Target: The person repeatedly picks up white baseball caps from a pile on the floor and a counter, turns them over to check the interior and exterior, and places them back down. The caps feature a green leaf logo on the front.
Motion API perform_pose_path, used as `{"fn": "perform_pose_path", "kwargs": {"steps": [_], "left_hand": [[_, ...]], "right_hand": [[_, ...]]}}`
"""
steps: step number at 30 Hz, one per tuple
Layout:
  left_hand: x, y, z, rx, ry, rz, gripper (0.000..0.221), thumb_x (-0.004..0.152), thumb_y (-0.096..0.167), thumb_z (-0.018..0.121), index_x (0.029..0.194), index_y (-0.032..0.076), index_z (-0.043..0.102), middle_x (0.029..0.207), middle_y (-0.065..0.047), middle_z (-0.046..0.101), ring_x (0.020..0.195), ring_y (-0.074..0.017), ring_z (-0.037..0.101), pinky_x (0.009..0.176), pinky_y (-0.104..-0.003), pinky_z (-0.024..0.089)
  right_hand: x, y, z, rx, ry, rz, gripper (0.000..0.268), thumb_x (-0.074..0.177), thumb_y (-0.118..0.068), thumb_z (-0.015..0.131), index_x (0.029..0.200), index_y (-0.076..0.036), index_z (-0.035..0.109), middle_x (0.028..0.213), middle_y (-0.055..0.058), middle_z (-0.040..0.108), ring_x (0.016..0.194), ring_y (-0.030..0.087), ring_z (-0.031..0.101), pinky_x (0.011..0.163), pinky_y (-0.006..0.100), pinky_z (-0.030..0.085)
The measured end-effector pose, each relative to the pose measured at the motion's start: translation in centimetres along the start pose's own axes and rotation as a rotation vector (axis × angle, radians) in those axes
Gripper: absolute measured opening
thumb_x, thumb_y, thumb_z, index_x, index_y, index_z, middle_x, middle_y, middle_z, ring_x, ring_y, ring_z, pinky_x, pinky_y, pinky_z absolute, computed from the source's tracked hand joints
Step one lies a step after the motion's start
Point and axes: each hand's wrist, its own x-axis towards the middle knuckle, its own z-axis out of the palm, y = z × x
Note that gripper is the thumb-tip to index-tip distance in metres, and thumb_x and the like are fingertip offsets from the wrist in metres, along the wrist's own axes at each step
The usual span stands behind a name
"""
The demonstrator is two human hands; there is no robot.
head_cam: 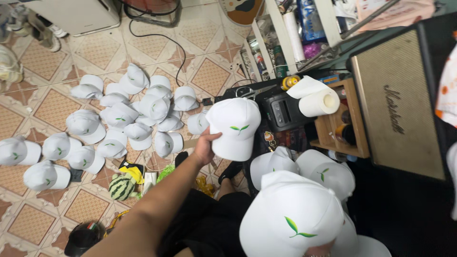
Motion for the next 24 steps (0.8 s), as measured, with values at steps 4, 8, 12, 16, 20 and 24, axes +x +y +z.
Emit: {"fn": "perform_pose_path", "kwargs": {"steps": [4, 8, 12, 16, 20, 24], "left_hand": [[-5.2, 2.2, 0.6, -0.072, -0.052, -0.024, 0.072, 0.081, 0.010, 0.059, 0.151, 0.008, 0.040, 0.142, -0.018, 0.058, 0.130, -0.0359, 0.057, 0.111, -0.050, 0.046], [-11.5, 2.7, 1.7, -0.116, -0.068, -0.147, 0.071, 0.081, 0.011, 0.056, 0.151, 0.010, 0.041, 0.142, -0.017, 0.058, 0.128, -0.0338, 0.060, 0.109, -0.048, 0.048], [-17.0, 2.6, 2.0, -0.218, -0.236, -0.168, 0.074, 0.076, 0.012, 0.052, 0.149, 0.010, 0.043, 0.139, -0.019, 0.059, 0.124, -0.0353, 0.061, 0.106, -0.048, 0.050], [-19.7, 4.0, 1.0, -0.238, -0.246, -0.115, 0.074, 0.077, 0.011, 0.053, 0.150, 0.010, 0.044, 0.138, -0.017, 0.059, 0.124, -0.0343, 0.059, 0.106, -0.046, 0.049], [-20.8, 5.2, 0.1, -0.152, -0.329, -0.047, 0.072, 0.076, 0.009, 0.051, 0.148, 0.003, 0.045, 0.135, -0.020, 0.062, 0.122, -0.0363, 0.061, 0.105, -0.047, 0.049], [-21.7, 5.4, -0.6, -0.091, -0.416, -0.013, 0.075, 0.073, 0.008, 0.047, 0.149, 0.002, 0.044, 0.138, -0.020, 0.061, 0.124, -0.0339, 0.061, 0.107, -0.044, 0.047]], "right_hand": [[1.4, 1.1, 4.6, -0.037, -0.073, 0.010, 0.034, 0.106, -0.027, 0.052, 0.126, -0.001, 0.059, 0.121, 0.013, 0.068, 0.106, 0.021, 0.067, 0.094, 0.039, 0.056], [2.9, 3.4, 10.2, -0.072, -0.146, 0.016, 0.030, 0.106, -0.025, 0.053, 0.124, -0.001, 0.061, 0.119, 0.012, 0.070, 0.104, 0.020, 0.068, 0.092, 0.038, 0.057], [3.6, 5.1, 12.4, -0.136, -0.164, -0.042, 0.027, 0.107, -0.022, 0.053, 0.122, -0.001, 0.062, 0.117, 0.012, 0.071, 0.102, 0.019, 0.069, 0.091, 0.036, 0.057], [2.9, 6.4, 11.1, -0.304, -0.192, -0.228, 0.024, 0.107, -0.020, 0.053, 0.119, -0.001, 0.063, 0.114, 0.011, 0.072, 0.100, 0.017, 0.070, 0.090, 0.035, 0.058], [1.5, 8.3, 11.3, -0.491, -0.046, -0.430, 0.020, 0.114, -0.010, 0.054, 0.122, 0.002, 0.068, 0.114, 0.013, 0.071, 0.099, 0.015, 0.065, 0.092, 0.031, 0.054], [-0.7, 8.1, 14.2, -0.393, 0.000, -0.517, 0.018, 0.106, -0.013, 0.054, 0.116, -0.003, 0.065, 0.125, 0.007, 0.068, 0.113, 0.016, 0.066, 0.101, 0.033, 0.055]]}}
